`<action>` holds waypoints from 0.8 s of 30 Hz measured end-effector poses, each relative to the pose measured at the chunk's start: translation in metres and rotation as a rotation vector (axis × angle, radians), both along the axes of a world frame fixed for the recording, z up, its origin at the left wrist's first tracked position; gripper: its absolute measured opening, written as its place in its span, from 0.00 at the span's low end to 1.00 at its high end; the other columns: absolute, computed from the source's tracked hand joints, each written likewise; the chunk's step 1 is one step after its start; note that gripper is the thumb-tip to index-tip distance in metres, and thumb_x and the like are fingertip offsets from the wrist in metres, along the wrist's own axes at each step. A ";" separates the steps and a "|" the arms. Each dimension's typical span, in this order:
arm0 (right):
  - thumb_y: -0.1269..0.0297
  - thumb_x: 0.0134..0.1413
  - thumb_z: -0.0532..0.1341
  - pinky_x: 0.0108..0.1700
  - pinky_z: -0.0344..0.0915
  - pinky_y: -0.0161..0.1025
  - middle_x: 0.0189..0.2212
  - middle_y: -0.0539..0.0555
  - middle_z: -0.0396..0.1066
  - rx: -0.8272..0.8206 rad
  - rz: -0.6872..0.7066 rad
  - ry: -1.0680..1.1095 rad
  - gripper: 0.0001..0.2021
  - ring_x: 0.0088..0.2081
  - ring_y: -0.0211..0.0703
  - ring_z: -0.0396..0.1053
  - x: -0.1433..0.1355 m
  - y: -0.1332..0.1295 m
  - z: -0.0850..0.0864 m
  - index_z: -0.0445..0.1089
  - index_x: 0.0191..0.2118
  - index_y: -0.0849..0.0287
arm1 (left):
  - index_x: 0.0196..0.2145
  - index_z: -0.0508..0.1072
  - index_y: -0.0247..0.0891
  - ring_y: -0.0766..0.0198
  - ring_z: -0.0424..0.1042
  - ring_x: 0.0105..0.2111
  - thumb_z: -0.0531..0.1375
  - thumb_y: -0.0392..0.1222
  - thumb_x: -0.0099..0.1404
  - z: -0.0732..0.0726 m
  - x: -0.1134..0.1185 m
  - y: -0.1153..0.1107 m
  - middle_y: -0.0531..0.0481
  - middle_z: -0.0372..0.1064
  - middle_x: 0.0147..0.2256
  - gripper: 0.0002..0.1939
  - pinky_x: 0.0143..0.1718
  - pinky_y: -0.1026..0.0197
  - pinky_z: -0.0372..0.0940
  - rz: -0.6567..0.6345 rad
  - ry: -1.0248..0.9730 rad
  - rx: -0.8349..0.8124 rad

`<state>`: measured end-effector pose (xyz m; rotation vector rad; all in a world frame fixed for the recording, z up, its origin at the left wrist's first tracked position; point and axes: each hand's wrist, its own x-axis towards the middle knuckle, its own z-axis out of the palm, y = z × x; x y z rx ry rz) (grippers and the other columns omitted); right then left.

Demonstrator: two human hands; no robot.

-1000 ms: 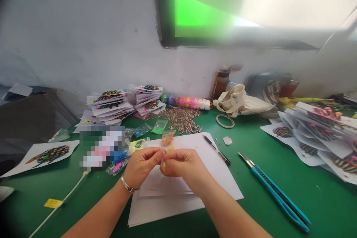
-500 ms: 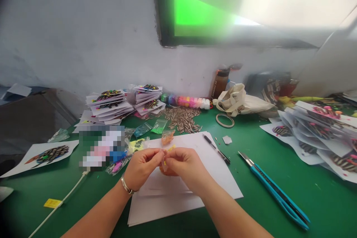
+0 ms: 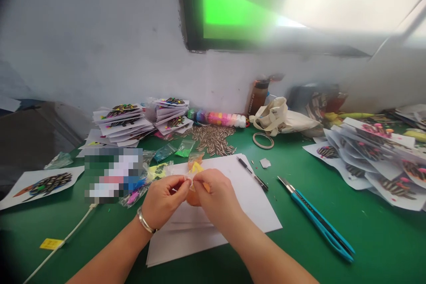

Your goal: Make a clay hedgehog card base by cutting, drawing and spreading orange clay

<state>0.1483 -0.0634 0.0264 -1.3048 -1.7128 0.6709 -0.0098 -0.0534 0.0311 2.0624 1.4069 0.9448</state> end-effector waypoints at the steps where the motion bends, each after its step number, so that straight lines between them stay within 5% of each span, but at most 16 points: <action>1: 0.71 0.53 0.56 0.39 0.61 0.37 0.30 0.50 0.72 0.057 0.000 -0.037 0.07 0.36 0.41 0.66 0.000 0.000 0.000 0.70 0.30 0.56 | 0.24 0.73 0.36 0.68 0.63 0.22 0.53 0.41 0.62 0.000 0.000 0.000 0.53 0.67 0.21 0.13 0.26 0.66 0.56 -0.008 -0.010 -0.007; 10: 0.72 0.55 0.55 0.38 0.62 0.38 0.31 0.52 0.71 0.199 0.030 -0.114 0.07 0.36 0.42 0.66 0.003 0.002 0.003 0.68 0.30 0.56 | 0.31 0.76 0.37 0.66 0.68 0.25 0.57 0.43 0.62 0.003 0.001 -0.004 0.51 0.73 0.26 0.10 0.28 0.66 0.61 -0.095 -0.104 0.002; 16: 0.69 0.53 0.57 0.38 0.63 0.37 0.30 0.47 0.71 -0.055 0.033 0.008 0.12 0.34 0.39 0.68 0.009 0.003 0.004 0.66 0.44 0.52 | 0.31 0.76 0.38 0.66 0.70 0.26 0.56 0.39 0.62 0.003 0.001 -0.003 0.51 0.73 0.27 0.08 0.29 0.66 0.64 -0.177 -0.133 0.063; 21: 0.65 0.52 0.57 0.35 0.62 0.36 0.28 0.49 0.70 -0.194 0.071 0.107 0.05 0.32 0.38 0.66 0.011 0.005 0.005 0.70 0.33 0.56 | 0.39 0.75 0.38 0.61 0.73 0.38 0.57 0.36 0.62 -0.001 -0.002 -0.004 0.47 0.76 0.37 0.09 0.42 0.60 0.67 -0.119 -0.117 0.276; 24: 0.65 0.50 0.58 0.33 0.62 0.34 0.28 0.48 0.69 -0.332 0.148 0.299 0.04 0.30 0.37 0.65 0.011 0.005 0.007 0.69 0.31 0.58 | 0.50 0.70 0.39 0.53 0.64 0.53 0.58 0.37 0.61 0.000 -0.005 -0.003 0.44 0.69 0.50 0.18 0.56 0.50 0.57 -0.110 -0.087 0.346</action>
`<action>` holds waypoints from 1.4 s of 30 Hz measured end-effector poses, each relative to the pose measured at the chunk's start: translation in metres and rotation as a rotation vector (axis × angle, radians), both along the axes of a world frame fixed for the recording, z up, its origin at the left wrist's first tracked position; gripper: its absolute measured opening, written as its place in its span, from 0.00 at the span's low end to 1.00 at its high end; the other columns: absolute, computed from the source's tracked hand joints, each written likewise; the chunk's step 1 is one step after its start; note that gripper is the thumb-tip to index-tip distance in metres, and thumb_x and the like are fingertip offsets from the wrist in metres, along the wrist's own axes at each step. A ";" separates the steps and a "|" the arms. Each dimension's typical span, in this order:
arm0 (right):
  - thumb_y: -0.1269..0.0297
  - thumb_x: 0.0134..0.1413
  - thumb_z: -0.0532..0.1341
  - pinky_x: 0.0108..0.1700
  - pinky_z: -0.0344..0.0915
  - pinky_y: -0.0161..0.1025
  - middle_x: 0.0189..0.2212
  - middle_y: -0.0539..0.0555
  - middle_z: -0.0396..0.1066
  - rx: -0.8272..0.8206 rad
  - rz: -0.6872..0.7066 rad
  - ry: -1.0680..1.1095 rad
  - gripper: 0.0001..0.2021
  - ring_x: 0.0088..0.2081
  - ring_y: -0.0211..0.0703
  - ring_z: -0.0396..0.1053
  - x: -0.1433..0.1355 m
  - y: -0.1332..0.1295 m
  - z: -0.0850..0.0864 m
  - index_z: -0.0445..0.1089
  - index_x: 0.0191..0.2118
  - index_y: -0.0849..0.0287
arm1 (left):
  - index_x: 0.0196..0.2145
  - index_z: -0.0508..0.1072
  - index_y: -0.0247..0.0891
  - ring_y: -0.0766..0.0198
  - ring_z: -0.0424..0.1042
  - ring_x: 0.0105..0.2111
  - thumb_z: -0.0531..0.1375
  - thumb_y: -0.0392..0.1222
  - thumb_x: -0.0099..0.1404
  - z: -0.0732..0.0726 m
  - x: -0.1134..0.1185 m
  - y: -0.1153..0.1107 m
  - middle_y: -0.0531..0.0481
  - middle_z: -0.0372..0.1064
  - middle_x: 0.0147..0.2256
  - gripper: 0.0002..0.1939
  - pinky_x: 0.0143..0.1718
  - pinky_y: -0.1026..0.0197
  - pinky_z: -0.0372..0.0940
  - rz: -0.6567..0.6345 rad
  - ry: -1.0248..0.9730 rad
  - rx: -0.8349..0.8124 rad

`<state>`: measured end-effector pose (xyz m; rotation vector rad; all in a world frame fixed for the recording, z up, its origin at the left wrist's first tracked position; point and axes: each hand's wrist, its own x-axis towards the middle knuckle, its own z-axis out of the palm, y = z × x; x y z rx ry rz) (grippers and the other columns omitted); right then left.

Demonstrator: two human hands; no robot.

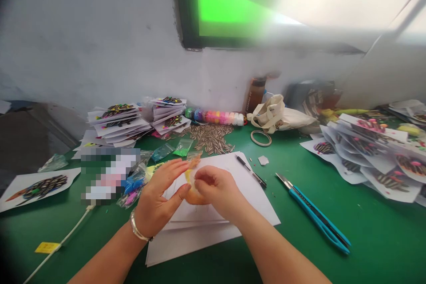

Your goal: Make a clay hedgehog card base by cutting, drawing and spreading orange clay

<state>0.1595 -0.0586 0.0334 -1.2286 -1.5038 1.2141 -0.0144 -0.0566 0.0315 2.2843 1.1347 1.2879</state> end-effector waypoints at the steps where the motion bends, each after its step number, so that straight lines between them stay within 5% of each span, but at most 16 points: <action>1: 0.65 0.49 0.59 0.32 0.62 0.34 0.27 0.48 0.68 -0.060 0.041 0.083 0.03 0.29 0.36 0.65 0.000 0.000 0.001 0.69 0.31 0.58 | 0.52 0.68 0.40 0.52 0.60 0.56 0.59 0.38 0.61 0.001 -0.001 0.000 0.44 0.66 0.53 0.21 0.58 0.47 0.54 -0.026 0.008 -0.033; 6: 0.64 0.46 0.64 0.32 0.63 0.34 0.27 0.48 0.70 -0.239 0.171 0.377 0.06 0.28 0.35 0.67 0.006 0.000 0.004 0.70 0.32 0.59 | 0.56 0.65 0.42 0.52 0.64 0.53 0.63 0.44 0.57 0.007 -0.005 0.002 0.45 0.65 0.54 0.28 0.55 0.50 0.59 -0.178 -0.064 -0.443; 16: 0.61 0.45 0.65 0.31 0.62 0.34 0.26 0.49 0.69 -0.268 0.247 0.253 0.10 0.28 0.35 0.65 0.011 0.002 0.003 0.72 0.33 0.61 | 0.47 0.71 0.33 0.60 0.73 0.34 0.66 0.42 0.53 0.004 -0.004 0.006 0.47 0.75 0.34 0.23 0.38 0.58 0.68 -0.313 -0.441 -0.941; 21: 0.62 0.46 0.63 0.29 0.60 0.33 0.23 0.49 0.68 -0.211 0.190 0.050 0.08 0.26 0.34 0.63 0.009 0.002 0.001 0.73 0.30 0.62 | 0.46 0.72 0.33 0.63 0.71 0.31 0.67 0.41 0.51 0.006 -0.001 0.006 0.49 0.73 0.32 0.24 0.34 0.61 0.66 -0.344 -0.431 -1.011; 31: 0.58 0.48 0.64 0.30 0.63 0.34 0.24 0.49 0.67 -0.260 0.189 0.243 0.12 0.26 0.34 0.65 0.005 0.001 0.001 0.71 0.31 0.63 | 0.46 0.72 0.34 0.65 0.70 0.29 0.66 0.43 0.51 0.004 0.001 0.007 0.52 0.69 0.27 0.24 0.32 0.61 0.66 -0.322 -0.487 -0.970; 36: 0.62 0.47 0.65 0.33 0.66 0.36 0.29 0.50 0.71 -0.263 0.220 0.370 0.13 0.31 0.38 0.70 0.006 -0.001 0.005 0.68 0.40 0.58 | 0.45 0.72 0.33 0.65 0.70 0.29 0.67 0.42 0.50 0.005 -0.003 0.011 0.51 0.71 0.29 0.24 0.32 0.62 0.66 -0.317 -0.528 -0.968; 42: 0.65 0.48 0.63 0.33 0.66 0.35 0.30 0.49 0.69 -0.096 0.202 0.241 0.05 0.31 0.36 0.68 0.007 -0.004 0.008 0.70 0.33 0.58 | 0.45 0.73 0.33 0.62 0.72 0.31 0.69 0.43 0.49 0.003 -0.005 0.012 0.48 0.73 0.31 0.25 0.33 0.60 0.67 -0.320 -0.583 -1.036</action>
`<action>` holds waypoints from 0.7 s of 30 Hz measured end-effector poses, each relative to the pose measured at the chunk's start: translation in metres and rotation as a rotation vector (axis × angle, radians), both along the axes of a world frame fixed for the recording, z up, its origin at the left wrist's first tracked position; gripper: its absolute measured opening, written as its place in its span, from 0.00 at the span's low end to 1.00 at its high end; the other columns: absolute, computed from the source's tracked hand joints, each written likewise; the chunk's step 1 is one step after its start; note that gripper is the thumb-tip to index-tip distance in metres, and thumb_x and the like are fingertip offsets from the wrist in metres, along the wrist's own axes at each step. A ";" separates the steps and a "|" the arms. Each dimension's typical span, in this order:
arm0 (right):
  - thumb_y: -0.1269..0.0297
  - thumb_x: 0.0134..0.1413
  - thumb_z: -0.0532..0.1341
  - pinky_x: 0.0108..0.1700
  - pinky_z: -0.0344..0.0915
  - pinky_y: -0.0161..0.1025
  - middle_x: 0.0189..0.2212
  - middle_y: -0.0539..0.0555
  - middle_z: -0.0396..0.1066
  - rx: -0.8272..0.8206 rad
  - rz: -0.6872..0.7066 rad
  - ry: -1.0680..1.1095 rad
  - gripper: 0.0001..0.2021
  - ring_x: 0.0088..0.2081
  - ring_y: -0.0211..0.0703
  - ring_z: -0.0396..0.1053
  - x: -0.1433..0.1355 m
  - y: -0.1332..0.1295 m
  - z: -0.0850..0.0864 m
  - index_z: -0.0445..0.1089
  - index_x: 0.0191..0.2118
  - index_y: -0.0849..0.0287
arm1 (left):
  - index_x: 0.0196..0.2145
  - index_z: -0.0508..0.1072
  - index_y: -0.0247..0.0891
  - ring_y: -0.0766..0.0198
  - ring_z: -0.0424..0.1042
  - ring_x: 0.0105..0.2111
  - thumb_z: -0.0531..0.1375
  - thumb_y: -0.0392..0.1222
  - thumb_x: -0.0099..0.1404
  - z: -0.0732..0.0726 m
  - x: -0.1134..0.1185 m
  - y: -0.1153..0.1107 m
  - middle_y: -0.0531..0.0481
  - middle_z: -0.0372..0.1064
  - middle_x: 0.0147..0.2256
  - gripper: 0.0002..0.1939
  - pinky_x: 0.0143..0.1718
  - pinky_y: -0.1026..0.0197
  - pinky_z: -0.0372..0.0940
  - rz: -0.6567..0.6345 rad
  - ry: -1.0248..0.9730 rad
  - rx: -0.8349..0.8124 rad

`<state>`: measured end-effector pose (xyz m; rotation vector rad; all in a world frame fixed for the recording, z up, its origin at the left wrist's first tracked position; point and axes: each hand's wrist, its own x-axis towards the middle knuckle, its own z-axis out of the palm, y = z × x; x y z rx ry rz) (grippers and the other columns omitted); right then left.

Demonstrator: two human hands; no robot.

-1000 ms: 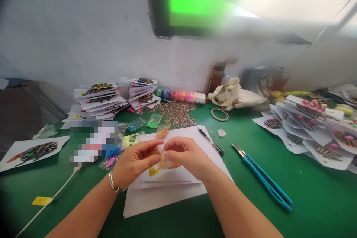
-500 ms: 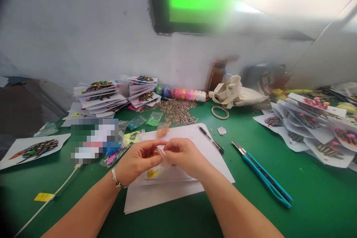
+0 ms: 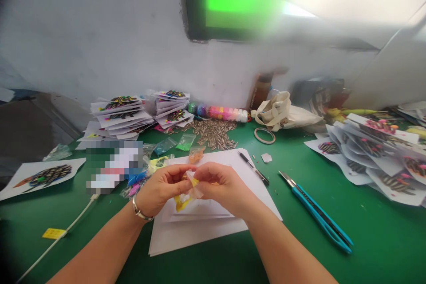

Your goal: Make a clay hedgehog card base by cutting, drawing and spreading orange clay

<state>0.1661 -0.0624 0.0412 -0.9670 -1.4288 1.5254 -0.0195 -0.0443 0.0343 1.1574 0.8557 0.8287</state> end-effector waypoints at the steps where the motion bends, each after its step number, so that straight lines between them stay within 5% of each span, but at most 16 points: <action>1: 0.65 0.49 0.62 0.34 0.66 0.36 0.31 0.50 0.70 0.033 -0.002 -0.049 0.04 0.32 0.37 0.68 0.000 0.000 0.001 0.71 0.33 0.58 | 0.44 0.73 0.34 0.62 0.72 0.30 0.69 0.43 0.49 -0.001 0.000 0.000 0.48 0.74 0.31 0.25 0.32 0.61 0.67 0.002 -0.006 -0.003; 8: 0.70 0.51 0.59 0.37 0.64 0.35 0.31 0.50 0.71 0.345 0.008 -0.346 0.07 0.33 0.37 0.67 0.003 -0.002 0.011 0.74 0.35 0.55 | 0.42 0.74 0.34 0.65 0.72 0.28 0.68 0.44 0.50 -0.002 0.000 0.000 0.47 0.75 0.32 0.22 0.32 0.62 0.67 -0.027 -0.034 -0.014; 21: 0.71 0.50 0.60 0.36 0.63 0.34 0.28 0.47 0.69 0.344 -0.040 -0.379 0.04 0.32 0.36 0.65 -0.004 -0.005 0.006 0.71 0.30 0.56 | 0.36 0.76 0.32 0.62 0.73 0.31 0.70 0.45 0.48 0.002 0.004 -0.003 0.44 0.75 0.33 0.18 0.34 0.61 0.66 0.024 -0.101 -0.124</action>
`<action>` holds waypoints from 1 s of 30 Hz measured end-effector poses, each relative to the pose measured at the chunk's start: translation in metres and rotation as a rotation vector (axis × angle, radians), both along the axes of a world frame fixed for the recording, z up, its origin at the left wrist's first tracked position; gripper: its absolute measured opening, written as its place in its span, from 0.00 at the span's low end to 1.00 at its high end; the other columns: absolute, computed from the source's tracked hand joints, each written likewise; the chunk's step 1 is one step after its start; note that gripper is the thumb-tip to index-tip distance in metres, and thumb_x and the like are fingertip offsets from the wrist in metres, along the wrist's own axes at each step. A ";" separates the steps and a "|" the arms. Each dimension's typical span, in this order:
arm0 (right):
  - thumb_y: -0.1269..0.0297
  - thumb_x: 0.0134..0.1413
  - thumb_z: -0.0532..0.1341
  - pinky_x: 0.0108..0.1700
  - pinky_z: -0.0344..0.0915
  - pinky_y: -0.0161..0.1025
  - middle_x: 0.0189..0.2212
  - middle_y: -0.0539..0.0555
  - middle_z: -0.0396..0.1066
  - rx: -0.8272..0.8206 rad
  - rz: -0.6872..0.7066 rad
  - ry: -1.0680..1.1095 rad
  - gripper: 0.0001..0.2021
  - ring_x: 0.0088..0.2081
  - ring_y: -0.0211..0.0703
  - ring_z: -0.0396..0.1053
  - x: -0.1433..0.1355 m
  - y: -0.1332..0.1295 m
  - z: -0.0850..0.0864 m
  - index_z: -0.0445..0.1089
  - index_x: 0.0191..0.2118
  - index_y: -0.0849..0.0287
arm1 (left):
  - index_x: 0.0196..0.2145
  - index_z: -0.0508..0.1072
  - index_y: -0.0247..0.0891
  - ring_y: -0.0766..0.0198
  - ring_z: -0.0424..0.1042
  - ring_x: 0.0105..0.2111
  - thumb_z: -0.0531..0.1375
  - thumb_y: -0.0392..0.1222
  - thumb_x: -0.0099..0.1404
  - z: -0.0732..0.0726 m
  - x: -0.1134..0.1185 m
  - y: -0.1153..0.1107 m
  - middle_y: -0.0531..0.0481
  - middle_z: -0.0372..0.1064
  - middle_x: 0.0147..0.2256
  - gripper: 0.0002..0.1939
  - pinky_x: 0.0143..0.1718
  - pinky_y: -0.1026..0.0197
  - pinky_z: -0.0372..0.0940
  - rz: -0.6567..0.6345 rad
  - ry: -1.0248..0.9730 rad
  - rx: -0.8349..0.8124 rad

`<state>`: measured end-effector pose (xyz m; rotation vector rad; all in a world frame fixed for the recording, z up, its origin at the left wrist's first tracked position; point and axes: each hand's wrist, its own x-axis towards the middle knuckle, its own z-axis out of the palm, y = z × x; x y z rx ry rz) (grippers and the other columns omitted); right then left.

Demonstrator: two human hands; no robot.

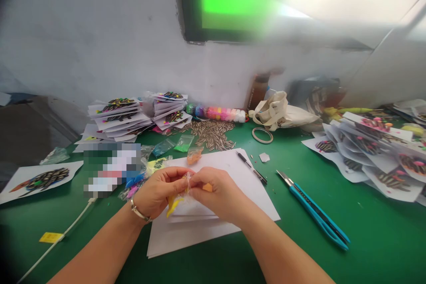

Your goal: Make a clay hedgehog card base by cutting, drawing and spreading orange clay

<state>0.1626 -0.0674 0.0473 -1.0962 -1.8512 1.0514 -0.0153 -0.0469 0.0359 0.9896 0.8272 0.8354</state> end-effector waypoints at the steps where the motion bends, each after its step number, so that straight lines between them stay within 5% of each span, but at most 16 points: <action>1: 0.71 0.50 0.60 0.36 0.63 0.33 0.29 0.47 0.69 0.001 -0.005 0.011 0.05 0.32 0.36 0.66 0.000 0.000 0.000 0.72 0.31 0.56 | 0.35 0.77 0.33 0.63 0.72 0.31 0.70 0.45 0.48 0.000 0.000 0.000 0.45 0.75 0.33 0.18 0.34 0.61 0.66 0.002 -0.009 -0.002; 9: 0.74 0.52 0.59 0.34 0.62 0.33 0.29 0.48 0.69 0.120 0.003 -0.070 0.08 0.31 0.35 0.65 0.003 0.002 -0.003 0.73 0.34 0.55 | 0.35 0.77 0.33 0.66 0.71 0.30 0.70 0.42 0.49 -0.005 -0.002 0.003 0.48 0.75 0.32 0.15 0.33 0.65 0.65 0.041 -0.036 -0.004; 17: 0.73 0.55 0.57 0.33 0.61 0.35 0.28 0.51 0.67 0.318 -0.052 -0.128 0.07 0.30 0.37 0.64 -0.003 0.002 -0.013 0.72 0.34 0.57 | 0.38 0.77 0.36 0.66 0.71 0.32 0.69 0.38 0.50 -0.006 -0.006 0.003 0.49 0.75 0.33 0.15 0.35 0.66 0.65 -0.082 -0.065 0.039; 30: 0.72 0.54 0.57 0.34 0.60 0.35 0.29 0.49 0.67 0.225 -0.003 -0.136 0.06 0.31 0.36 0.64 -0.001 0.001 -0.009 0.71 0.34 0.55 | 0.38 0.77 0.35 0.64 0.71 0.33 0.68 0.36 0.51 -0.010 -0.007 0.004 0.47 0.75 0.34 0.14 0.37 0.64 0.65 -0.102 -0.050 0.065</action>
